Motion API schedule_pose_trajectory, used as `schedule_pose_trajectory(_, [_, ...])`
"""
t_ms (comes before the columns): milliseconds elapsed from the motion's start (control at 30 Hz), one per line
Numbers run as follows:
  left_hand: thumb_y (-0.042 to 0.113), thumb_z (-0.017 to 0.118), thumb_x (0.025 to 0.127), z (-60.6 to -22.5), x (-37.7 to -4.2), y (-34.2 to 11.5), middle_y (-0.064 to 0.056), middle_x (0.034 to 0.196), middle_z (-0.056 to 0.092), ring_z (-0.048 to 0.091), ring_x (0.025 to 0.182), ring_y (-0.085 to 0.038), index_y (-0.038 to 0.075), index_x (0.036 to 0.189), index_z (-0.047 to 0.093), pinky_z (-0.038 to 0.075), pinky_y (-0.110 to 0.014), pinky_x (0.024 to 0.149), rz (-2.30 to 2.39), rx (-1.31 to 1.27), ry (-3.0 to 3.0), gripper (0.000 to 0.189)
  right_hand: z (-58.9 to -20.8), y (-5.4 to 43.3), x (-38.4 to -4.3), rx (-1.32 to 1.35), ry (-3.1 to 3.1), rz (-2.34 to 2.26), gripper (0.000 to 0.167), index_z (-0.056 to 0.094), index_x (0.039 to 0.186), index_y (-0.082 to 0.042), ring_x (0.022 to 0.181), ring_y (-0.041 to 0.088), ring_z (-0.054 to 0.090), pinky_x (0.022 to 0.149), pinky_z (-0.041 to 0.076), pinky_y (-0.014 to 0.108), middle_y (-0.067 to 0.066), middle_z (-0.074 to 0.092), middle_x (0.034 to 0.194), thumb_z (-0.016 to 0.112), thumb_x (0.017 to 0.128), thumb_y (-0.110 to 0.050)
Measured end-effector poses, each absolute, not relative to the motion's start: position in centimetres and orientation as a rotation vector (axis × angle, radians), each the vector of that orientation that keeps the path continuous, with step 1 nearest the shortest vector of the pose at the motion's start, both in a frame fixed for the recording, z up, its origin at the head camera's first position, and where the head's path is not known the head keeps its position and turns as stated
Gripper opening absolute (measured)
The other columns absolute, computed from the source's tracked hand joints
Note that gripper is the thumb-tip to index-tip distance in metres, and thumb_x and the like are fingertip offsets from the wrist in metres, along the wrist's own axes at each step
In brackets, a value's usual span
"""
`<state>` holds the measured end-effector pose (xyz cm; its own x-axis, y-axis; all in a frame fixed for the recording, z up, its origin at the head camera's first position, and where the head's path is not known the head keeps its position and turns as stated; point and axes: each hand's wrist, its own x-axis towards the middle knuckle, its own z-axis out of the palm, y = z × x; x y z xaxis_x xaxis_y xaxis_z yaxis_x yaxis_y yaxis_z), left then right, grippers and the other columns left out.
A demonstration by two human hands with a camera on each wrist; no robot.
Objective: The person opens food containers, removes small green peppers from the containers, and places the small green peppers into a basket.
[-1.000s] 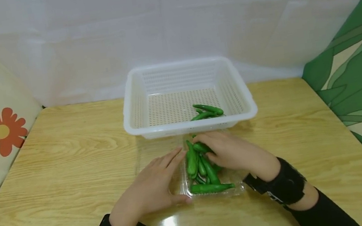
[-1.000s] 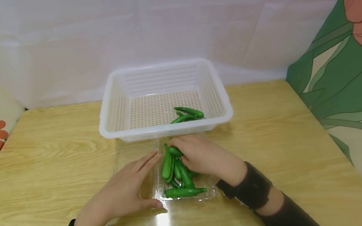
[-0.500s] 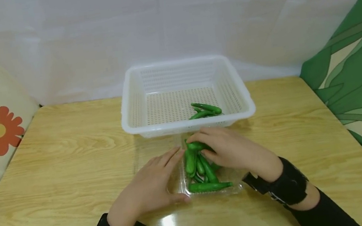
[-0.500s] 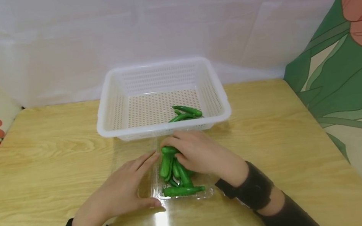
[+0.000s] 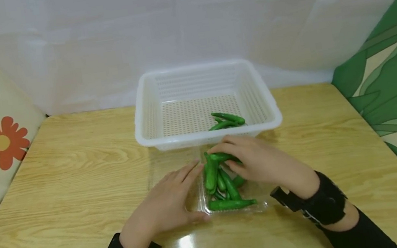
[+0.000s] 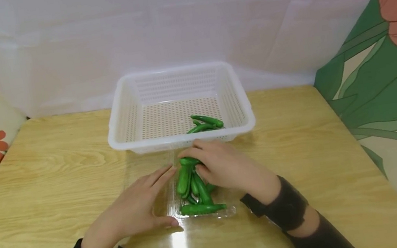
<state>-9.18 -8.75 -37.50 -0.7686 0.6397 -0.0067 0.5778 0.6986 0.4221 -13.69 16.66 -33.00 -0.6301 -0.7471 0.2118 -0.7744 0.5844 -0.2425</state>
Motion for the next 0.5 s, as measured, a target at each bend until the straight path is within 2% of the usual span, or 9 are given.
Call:
schedule_pose_trajectory(200, [0.064, 0.077, 0.073, -37.4, -9.1, -8.7, -0.010, 0.161, 0.027, 0.034, 0.142, -0.030, 0.013, 0.159, 0.020, 0.028, -0.051, 0.116, 0.609, 1.009, 2.760, 0.115, -32.3, 17.0, -13.8, 1.304, -2.684, 0.499, 0.047, 0.065, 0.129, -0.011, 0.080, 0.013, 0.058, 0.067, 0.052, 0.028, 0.003, 0.065, 0.111, 0.074, 0.084, 0.000])
schedule_pose_trajectory(433, [0.065, 0.076, 0.073, -37.4, -9.0, -8.7, -0.008, 0.163, 0.023, 0.032, 0.143, -0.029, 0.014, 0.160, 0.019, 0.027, -0.051, 0.116, 0.606, 0.998, 2.750, 0.116, -31.7, 17.1, -13.7, 1.338, -2.474, 0.583, 0.044, 0.065, 0.126, -0.008, 0.103, 0.023, 0.064, 0.086, 0.055, 0.040, 0.005, 0.067, 0.119, 0.076, 0.083, -0.001])
schedule_pose_trajectory(500, [0.065, 0.076, 0.073, -37.4, -9.1, -8.7, -0.007, 0.163, 0.023, 0.032, 0.143, -0.028, 0.014, 0.160, 0.018, 0.026, -0.050, 0.117, 0.605, 0.995, 2.750, 0.116, -31.6, 17.1, -13.8, 1.346, -2.412, 0.611, 0.044, 0.065, 0.125, -0.007, 0.105, 0.024, 0.064, 0.088, 0.055, 0.041, 0.005, 0.067, 0.119, 0.077, 0.082, -0.001])
